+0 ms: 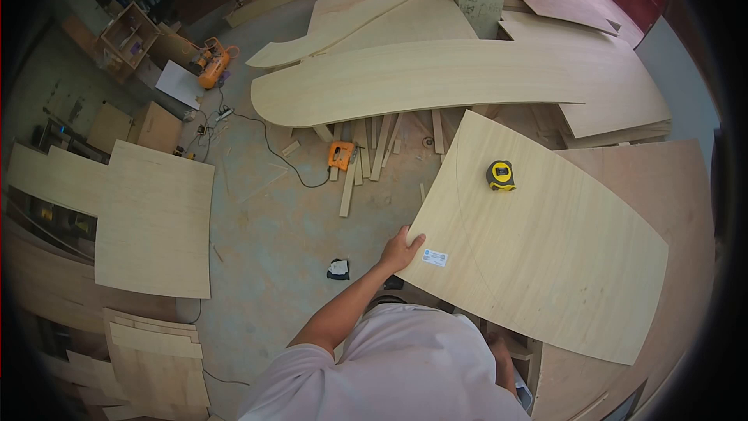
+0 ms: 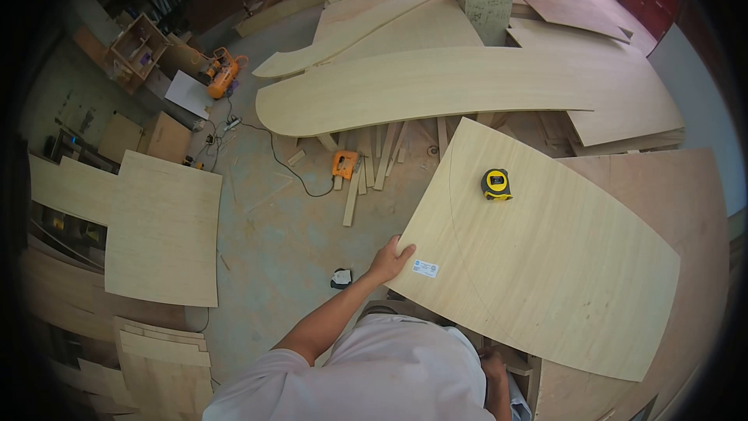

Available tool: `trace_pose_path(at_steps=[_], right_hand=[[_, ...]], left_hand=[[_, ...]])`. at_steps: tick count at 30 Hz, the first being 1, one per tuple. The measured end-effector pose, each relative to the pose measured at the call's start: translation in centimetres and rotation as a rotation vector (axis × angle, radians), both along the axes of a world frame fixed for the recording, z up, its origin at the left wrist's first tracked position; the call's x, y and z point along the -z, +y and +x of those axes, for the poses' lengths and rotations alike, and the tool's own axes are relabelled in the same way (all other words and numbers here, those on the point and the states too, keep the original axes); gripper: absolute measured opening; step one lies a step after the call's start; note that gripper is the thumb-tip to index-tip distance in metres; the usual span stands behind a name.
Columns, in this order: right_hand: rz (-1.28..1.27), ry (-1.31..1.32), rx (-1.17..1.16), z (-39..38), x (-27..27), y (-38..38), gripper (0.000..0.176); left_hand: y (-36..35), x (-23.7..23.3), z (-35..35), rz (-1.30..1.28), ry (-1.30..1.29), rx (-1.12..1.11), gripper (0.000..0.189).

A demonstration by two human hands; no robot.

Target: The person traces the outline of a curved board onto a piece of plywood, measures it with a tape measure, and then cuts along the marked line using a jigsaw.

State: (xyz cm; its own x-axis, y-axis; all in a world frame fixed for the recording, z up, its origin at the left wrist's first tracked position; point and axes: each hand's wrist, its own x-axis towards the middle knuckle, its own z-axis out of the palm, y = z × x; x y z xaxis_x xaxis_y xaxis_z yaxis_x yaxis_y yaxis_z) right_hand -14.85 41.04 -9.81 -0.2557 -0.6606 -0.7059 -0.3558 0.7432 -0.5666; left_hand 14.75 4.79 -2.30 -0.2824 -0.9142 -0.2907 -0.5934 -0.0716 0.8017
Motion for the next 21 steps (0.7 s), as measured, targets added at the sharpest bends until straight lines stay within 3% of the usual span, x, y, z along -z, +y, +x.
trace_pose_path(at_steps=[12, 18, 21], right_hand=[[-0.041, -0.02, -0.078, -1.0, 2.8, 1.3, 0.034], [-0.119, -0.06, 0.067, -0.8, 5.6, 2.8, 0.033], [-0.078, -0.014, 0.025, -0.2, 3.8, 2.4, 0.032]], left_hand=[[-0.2, 0.6, 0.1, 0.012, -0.011, 0.014, 0.06], [-0.1, 1.7, 0.2, -0.055, -0.007, 0.001, 0.062], [-0.1, 1.0, 0.3, -0.034, -0.014, -0.001, 0.061]])
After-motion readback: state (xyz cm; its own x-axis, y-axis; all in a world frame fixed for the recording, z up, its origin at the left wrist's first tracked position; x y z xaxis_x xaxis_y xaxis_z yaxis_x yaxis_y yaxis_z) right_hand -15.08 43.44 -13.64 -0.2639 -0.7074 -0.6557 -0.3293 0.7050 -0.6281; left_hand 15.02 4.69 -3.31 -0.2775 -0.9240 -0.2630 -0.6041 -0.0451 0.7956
